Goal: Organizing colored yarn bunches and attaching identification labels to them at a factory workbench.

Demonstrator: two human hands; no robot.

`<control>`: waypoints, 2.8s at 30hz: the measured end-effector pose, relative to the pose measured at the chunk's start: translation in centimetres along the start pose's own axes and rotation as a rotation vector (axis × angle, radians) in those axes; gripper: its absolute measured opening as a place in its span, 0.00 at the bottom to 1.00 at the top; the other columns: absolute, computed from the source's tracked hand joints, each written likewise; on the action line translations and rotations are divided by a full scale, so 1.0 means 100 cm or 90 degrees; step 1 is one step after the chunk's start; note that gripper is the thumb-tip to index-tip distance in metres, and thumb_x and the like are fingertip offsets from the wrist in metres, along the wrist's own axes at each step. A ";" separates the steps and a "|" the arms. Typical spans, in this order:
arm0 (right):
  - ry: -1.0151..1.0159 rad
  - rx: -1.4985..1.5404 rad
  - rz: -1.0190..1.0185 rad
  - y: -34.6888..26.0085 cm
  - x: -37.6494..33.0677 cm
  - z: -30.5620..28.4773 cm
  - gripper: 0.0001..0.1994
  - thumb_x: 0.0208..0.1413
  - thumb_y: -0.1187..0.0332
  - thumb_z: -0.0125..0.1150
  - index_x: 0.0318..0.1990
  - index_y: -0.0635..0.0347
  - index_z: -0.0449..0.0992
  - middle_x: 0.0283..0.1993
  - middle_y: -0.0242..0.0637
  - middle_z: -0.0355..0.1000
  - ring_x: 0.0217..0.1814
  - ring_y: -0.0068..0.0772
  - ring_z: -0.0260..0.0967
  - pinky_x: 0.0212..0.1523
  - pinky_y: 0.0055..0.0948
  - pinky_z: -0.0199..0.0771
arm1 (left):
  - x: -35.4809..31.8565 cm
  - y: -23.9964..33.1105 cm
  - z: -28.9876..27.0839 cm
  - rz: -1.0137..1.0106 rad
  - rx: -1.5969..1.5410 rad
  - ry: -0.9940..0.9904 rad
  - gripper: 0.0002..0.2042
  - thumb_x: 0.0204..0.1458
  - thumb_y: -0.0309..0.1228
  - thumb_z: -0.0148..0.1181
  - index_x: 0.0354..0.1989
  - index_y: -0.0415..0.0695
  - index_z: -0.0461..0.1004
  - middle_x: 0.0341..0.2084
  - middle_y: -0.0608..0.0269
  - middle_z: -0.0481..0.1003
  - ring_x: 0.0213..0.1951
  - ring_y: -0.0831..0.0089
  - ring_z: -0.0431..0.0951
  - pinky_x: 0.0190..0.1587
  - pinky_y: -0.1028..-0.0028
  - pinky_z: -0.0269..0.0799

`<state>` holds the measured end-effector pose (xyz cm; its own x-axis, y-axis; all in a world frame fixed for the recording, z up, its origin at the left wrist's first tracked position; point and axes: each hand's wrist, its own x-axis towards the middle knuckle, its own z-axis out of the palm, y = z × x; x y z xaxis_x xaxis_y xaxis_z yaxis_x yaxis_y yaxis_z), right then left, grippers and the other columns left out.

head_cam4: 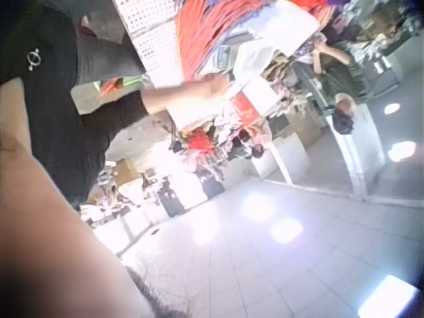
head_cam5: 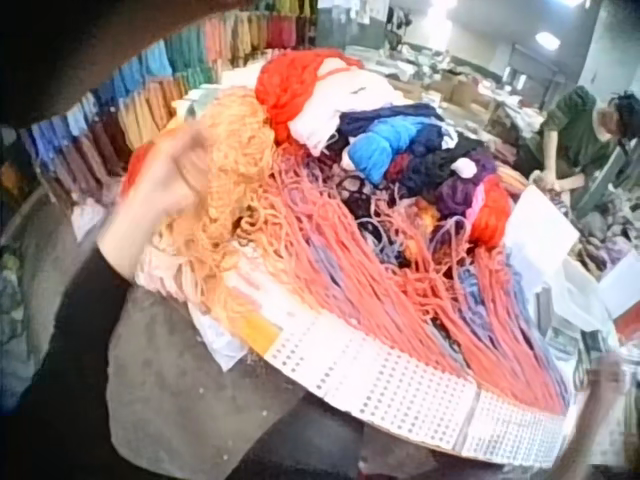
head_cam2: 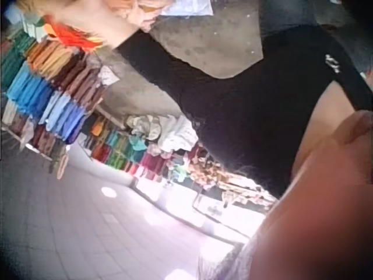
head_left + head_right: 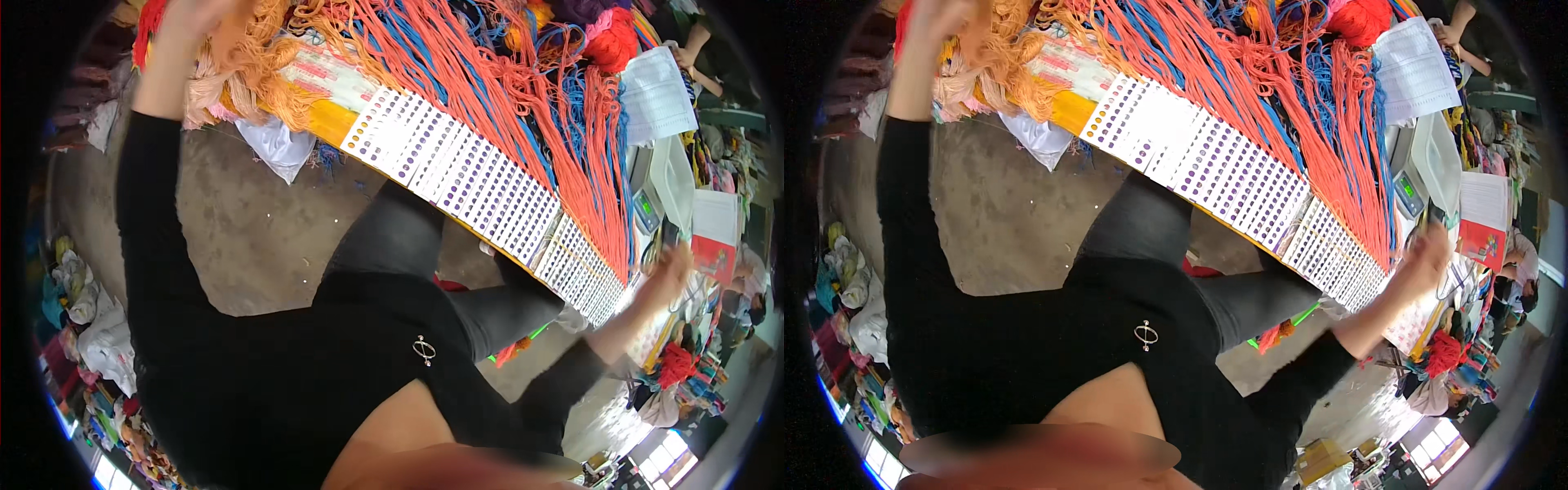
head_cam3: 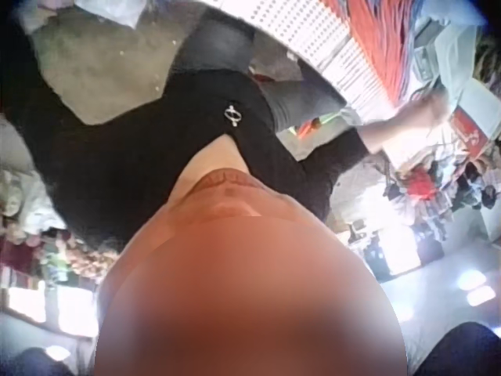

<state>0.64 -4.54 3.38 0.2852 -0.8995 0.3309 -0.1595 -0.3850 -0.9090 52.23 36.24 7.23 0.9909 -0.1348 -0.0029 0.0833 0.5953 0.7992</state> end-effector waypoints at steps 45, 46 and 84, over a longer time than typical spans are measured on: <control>-0.316 -0.105 -0.029 0.029 -0.193 0.341 0.08 0.57 0.64 0.49 0.40 0.56 0.66 0.31 0.39 0.73 0.30 0.41 0.72 0.31 0.37 0.67 | -0.089 -0.195 -0.037 -0.575 0.315 -0.568 0.18 0.56 0.32 0.50 0.56 0.46 0.64 0.14 0.77 0.66 0.11 0.92 0.56 0.12 0.87 0.44; -0.305 -0.072 -0.014 0.032 -0.193 0.340 0.08 0.58 0.64 0.49 0.41 0.56 0.66 0.32 0.40 0.73 0.30 0.40 0.72 0.31 0.37 0.67 | -0.105 -0.208 -0.034 -0.592 0.433 -0.567 0.14 0.55 0.33 0.50 0.50 0.46 0.68 0.13 0.75 0.67 0.10 0.90 0.58 0.11 0.86 0.47; -0.385 0.468 0.174 -0.039 -0.172 0.316 0.08 0.60 0.68 0.49 0.32 0.64 0.69 0.27 0.33 0.71 0.23 0.17 0.66 0.24 0.15 0.61 | -0.123 -0.164 0.013 -0.536 0.025 -0.475 0.22 0.60 0.45 0.39 0.50 0.40 0.67 0.44 0.60 0.72 0.43 0.73 0.74 0.38 0.70 0.76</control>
<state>26.19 18.96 -6.75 0.7933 -0.6024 0.0878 0.2761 0.2275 -0.9338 38.56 27.06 -5.06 0.3083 -0.9299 -0.2006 0.6796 0.0678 0.7304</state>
